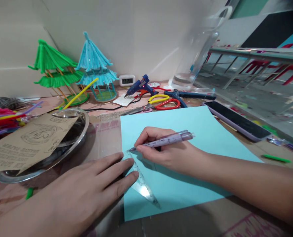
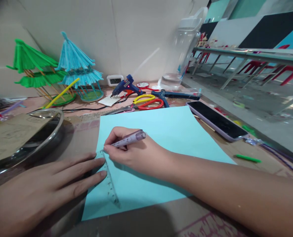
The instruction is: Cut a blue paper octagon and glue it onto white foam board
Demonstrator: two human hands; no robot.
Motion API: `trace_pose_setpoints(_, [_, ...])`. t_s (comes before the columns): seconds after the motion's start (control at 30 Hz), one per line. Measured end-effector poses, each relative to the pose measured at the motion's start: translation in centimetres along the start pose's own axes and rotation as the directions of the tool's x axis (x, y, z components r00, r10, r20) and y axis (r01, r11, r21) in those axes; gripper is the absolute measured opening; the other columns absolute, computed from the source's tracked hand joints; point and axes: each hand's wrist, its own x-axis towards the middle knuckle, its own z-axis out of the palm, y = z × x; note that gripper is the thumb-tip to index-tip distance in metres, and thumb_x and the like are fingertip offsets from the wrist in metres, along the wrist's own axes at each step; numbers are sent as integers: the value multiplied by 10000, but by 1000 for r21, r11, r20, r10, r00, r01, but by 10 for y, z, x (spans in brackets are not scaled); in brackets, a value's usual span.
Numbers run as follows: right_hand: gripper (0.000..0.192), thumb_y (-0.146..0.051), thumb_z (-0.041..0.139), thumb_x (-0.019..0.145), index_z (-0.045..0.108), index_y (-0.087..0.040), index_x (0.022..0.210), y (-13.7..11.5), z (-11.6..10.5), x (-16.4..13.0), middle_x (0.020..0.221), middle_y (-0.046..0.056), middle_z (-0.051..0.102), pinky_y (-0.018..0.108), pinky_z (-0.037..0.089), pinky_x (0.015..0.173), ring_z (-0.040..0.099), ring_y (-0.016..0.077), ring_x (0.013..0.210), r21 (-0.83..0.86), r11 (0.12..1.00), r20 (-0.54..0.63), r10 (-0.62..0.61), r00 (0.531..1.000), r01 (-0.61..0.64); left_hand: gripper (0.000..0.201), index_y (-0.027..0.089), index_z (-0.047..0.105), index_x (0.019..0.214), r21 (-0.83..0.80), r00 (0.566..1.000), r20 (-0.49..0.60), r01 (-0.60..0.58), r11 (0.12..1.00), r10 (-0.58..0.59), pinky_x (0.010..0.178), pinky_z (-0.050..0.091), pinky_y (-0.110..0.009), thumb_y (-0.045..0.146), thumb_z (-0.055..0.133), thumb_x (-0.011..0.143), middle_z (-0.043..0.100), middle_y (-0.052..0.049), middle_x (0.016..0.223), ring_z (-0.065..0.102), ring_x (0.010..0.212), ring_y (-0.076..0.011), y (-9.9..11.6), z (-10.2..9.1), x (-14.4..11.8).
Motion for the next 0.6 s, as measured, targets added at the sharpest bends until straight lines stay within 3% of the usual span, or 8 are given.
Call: trace_pose_setpoints(0.6, [71,-222,609,862,602,-171,814,-3,0,0,684,-35,582,204,364,520,496,93,601,3,1000,-33,-1,999,2,780,199,344,1564,-6,1000,-14,2,1000,-2,1092,491,-424,77,496,809,397,-59,1613,397,1440,-271,0,0,1])
